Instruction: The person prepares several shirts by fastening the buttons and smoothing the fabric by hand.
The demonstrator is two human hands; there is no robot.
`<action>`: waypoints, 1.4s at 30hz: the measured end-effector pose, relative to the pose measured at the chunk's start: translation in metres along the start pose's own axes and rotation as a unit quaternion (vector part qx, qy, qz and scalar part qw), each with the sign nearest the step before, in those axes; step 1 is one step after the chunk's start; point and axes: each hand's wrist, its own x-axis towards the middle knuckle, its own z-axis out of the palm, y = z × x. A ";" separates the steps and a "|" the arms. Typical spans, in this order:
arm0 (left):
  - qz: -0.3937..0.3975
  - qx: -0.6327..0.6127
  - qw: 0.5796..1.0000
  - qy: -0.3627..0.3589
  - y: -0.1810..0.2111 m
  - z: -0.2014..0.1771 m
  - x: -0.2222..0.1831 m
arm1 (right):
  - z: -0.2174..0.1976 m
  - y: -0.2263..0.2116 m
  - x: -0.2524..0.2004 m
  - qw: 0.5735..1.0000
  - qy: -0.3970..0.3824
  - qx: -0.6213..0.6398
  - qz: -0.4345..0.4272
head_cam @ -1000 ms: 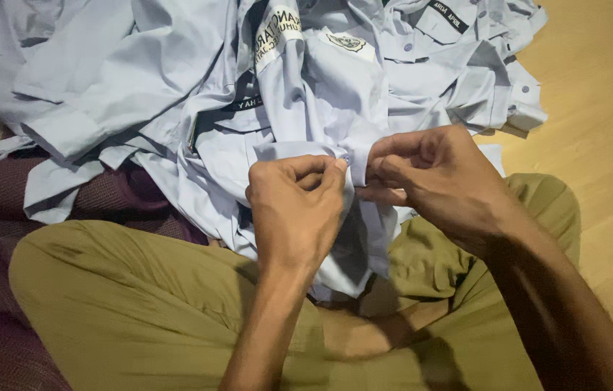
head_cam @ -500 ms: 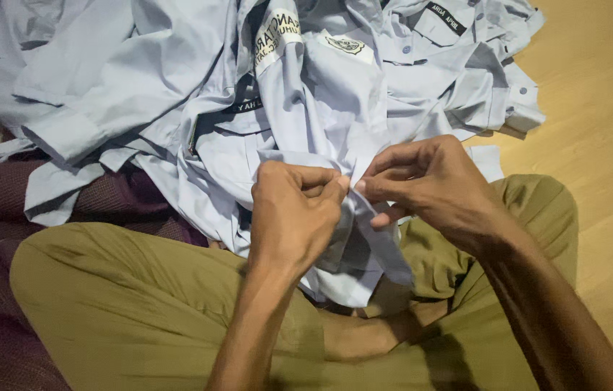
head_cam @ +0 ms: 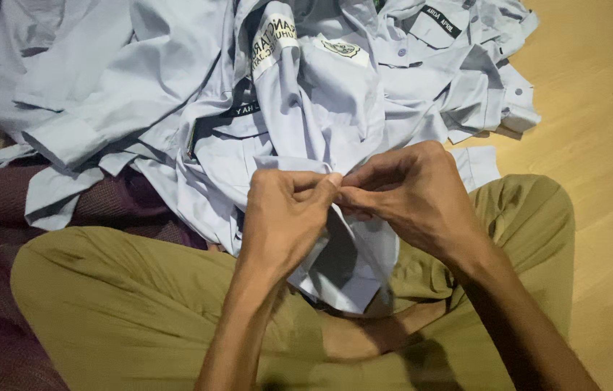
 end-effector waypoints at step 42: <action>-0.036 -0.127 0.986 0.097 0.003 0.024 -0.010 | 0.018 0.028 -0.009 0.985 0.149 -0.028 -0.088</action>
